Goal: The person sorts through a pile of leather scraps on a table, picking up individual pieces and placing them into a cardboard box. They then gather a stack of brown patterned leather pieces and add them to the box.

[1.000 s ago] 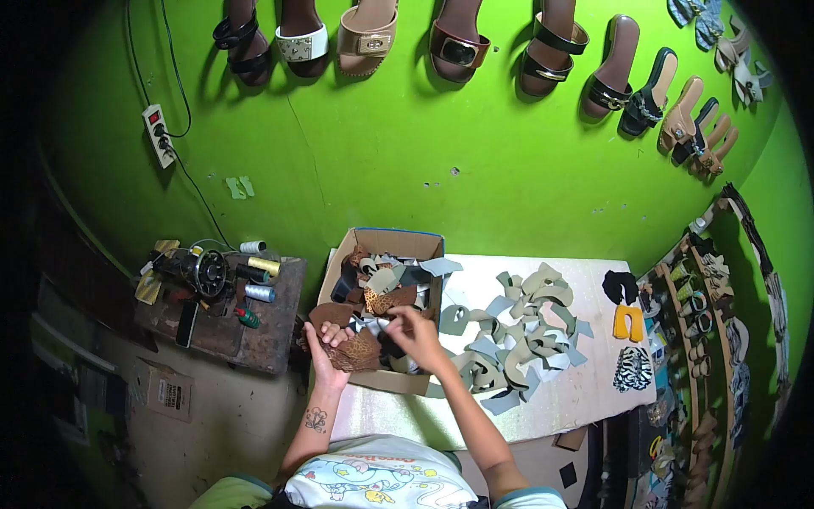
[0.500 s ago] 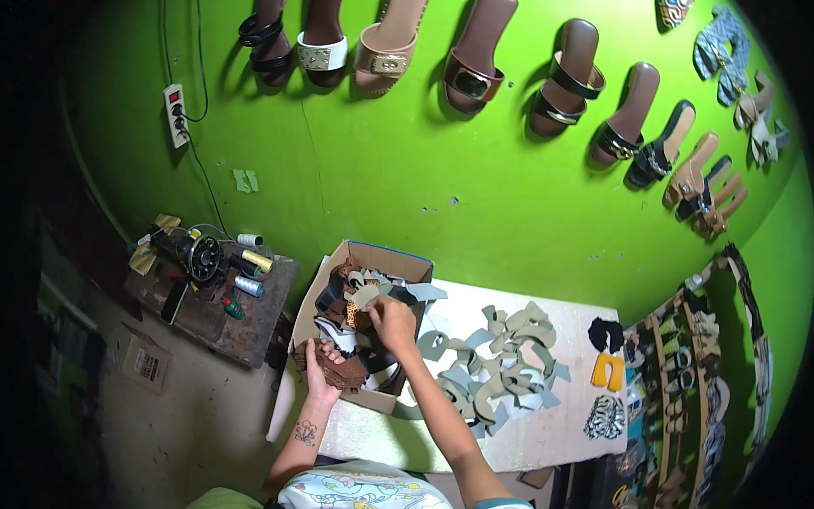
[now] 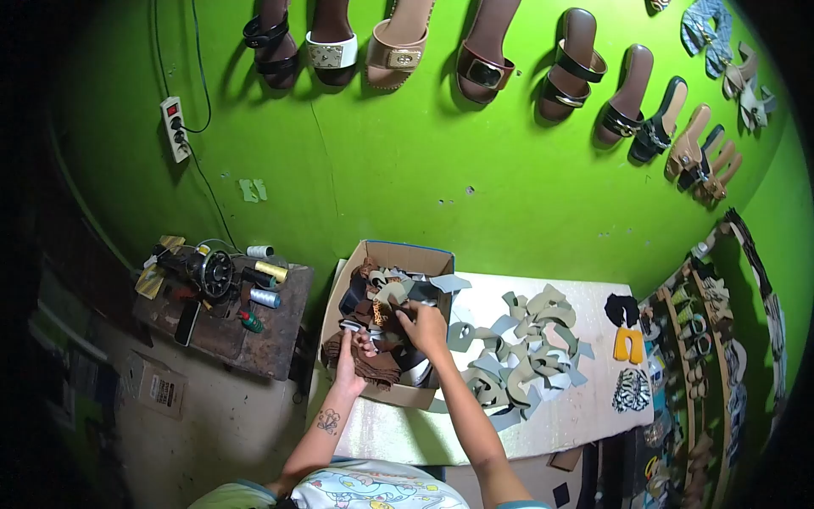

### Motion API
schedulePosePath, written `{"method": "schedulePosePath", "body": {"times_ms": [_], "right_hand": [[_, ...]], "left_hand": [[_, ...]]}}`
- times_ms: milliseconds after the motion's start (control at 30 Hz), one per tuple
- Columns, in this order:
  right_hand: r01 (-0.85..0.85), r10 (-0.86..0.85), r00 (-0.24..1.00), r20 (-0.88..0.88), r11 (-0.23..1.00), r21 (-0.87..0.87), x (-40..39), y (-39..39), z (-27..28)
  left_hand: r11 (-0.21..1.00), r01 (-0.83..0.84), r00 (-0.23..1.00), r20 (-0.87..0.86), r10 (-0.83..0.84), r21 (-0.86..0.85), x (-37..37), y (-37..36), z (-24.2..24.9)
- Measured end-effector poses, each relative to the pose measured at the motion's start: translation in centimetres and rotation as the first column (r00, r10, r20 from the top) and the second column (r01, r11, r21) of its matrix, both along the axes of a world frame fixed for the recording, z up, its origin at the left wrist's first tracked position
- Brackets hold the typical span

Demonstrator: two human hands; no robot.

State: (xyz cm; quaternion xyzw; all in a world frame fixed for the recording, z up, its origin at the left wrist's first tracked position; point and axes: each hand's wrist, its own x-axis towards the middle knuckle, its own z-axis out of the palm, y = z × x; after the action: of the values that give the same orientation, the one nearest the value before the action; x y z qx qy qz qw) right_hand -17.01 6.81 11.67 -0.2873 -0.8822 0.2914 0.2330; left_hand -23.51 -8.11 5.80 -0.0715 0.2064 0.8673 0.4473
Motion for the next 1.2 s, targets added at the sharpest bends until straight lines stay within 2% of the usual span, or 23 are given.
{"method": "schedulePosePath", "body": {"times_ms": [33, 100, 133, 167, 200, 267, 300, 333, 433, 500, 567, 633, 700, 767, 800, 833, 900, 967, 1033, 1067, 1100, 1167, 1200], "right_hand": [[0.016, -0.016, 1.0, 0.001, 1.0, -0.001, -0.1, -0.6, 1.0], [-0.237, 0.248, 0.955, -0.163, 0.968, 0.087, -0.5, -1.7, 2.9], [-0.286, 0.318, 0.93, -0.186, 0.941, 0.18, -0.7, -2.5, 3.4], [-0.289, 0.304, 0.949, -0.08, 0.944, 0.162, -0.7, -3.3, 3.9], [-0.28, 0.295, 0.955, -0.037, 0.935, 0.216, -0.4, -4.4, 4.5], [-0.276, 0.284, 0.959, 0.014, 0.92, 0.279, -0.1, -5.6, 4.3], [-0.293, 0.319, 0.947, -0.039, 0.908, 0.3, 0.0, -6.0, 3.7], [-0.312, 0.357, 0.93, -0.092, 0.894, 0.322, 0.1, -6.4, 3.0], [-0.319, 0.371, 0.918, -0.136, 0.899, 0.301, 1.0, -7.3, 0.8], [-0.315, 0.359, 0.926, -0.118, 0.906, 0.283, 1.6, -7.6, -0.7], [-0.271, 0.302, 0.94, -0.157, 0.944, 0.191, 2.1, -7.8, -1.5], [-0.257, 0.285, 0.945, -0.158, 0.95, 0.175, 2.5, -7.6, -2.1], [-0.297, 0.303, 0.953, -0.018, 0.942, 0.156, 2.8, -6.9, -2.6], [-0.274, 0.273, 0.962, 0.02, 0.956, 0.11, 3.1, -4.9, -3.9], [-0.202, 0.197, 0.975, 0.107, 0.978, 0.044, 3.2, -4.1, -4.0], [-0.2, 0.194, 0.975, 0.105, 0.979, 0.047, 3.1, -3.7, -4.2], [-0.056, 0.053, 0.998, 0.029, 0.992, 0.116, 3.0, -3.1, -4.5], [-0.08, 0.071, 0.992, 0.1, 0.993, 0.089, 2.8, -2.2, -5.7], [-0.007, -0.036, 0.897, 0.44, 0.995, 0.097, 2.4, -1.7, -7.3], [0.011, -0.045, 0.848, 0.528, 0.998, 0.066, 2.3, -1.3, -8.1], [0.02, -0.048, 0.849, 0.526, 0.998, 0.058, 2.4, -1.7, -8.3], [0.097, -0.191, 0.887, 0.421, 0.967, 0.234, 2.3, -1.9, -8.1], [0.063, -0.181, 0.928, 0.326, 0.938, 0.342, 2.3, -2.1, -7.7]], "left_hand": [[1.0, 0.005, 0.998, -0.058, -0.006, -0.019, 0.2, 0.2, 0.4], [0.995, 0.065, 0.978, -0.195, -0.079, -0.079, -0.1, 0.6, -0.3], [0.995, 0.073, 0.977, -0.196, -0.087, -0.073, 0.0, 0.5, 1.2], [0.991, 0.108, 0.983, -0.139, -0.118, -0.083, 0.3, 0.3, 2.6], [0.986, 0.141, 0.986, -0.082, -0.148, -0.091, 0.3, 0.2, 3.6], [0.986, 0.15, 0.977, -0.139, -0.159, -0.077, -0.5, -0.2, 2.4], [0.985, 0.155, 0.967, -0.191, -0.167, -0.076, -0.6, -0.5, 2.2], [0.997, 0.073, 0.977, -0.198, -0.078, -0.032, -0.5, -0.6, 2.1], [1.0, -0.016, 0.992, -0.128, 0.017, 0.01, -1.1, -1.4, 1.1], [0.998, -0.054, 0.993, -0.105, 0.056, 0.026, -1.6, -2.1, 0.5], [0.981, -0.053, 0.993, -0.097, 0.072, 0.184, -1.9, -2.6, 0.1], [0.986, -0.089, 0.99, -0.095, 0.102, 0.139, -1.5, -2.7, 0.9], [0.97, -0.089, 0.983, -0.134, 0.122, 0.228, -1.4, -2.9, 0.5], [0.961, -0.092, 0.986, -0.114, 0.125, 0.261, -1.5, -3.0, 0.9], [0.966, -0.091, 0.978, -0.163, 0.133, 0.24, -1.8, -2.8, 0.4], [0.971, -0.093, 0.968, -0.211, 0.14, 0.219, -2.2, -2.5, -0.2], [0.978, -0.089, 0.97, -0.209, 0.128, 0.187, -2.6, -2.3, -0.8], [0.986, -0.079, 0.974, -0.2, 0.109, 0.15, -2.4, -2.3, -1.4], [0.993, -0.05, 0.987, -0.144, 0.065, 0.104, -2.2, -2.3, -1.7], [0.993, -0.041, 0.987, -0.149, 0.056, 0.106, -2.2, -2.3, -1.9], [0.995, -0.031, 0.987, -0.152, 0.046, 0.099, -2.3, -2.5, -2.1], [0.991, 0.006, 0.991, -0.134, 0.012, 0.136, -2.7, -2.5, -2.3], [0.991, 0.01, 0.991, -0.135, 0.009, 0.134, -2.9, -2.5, -2.3]]}}
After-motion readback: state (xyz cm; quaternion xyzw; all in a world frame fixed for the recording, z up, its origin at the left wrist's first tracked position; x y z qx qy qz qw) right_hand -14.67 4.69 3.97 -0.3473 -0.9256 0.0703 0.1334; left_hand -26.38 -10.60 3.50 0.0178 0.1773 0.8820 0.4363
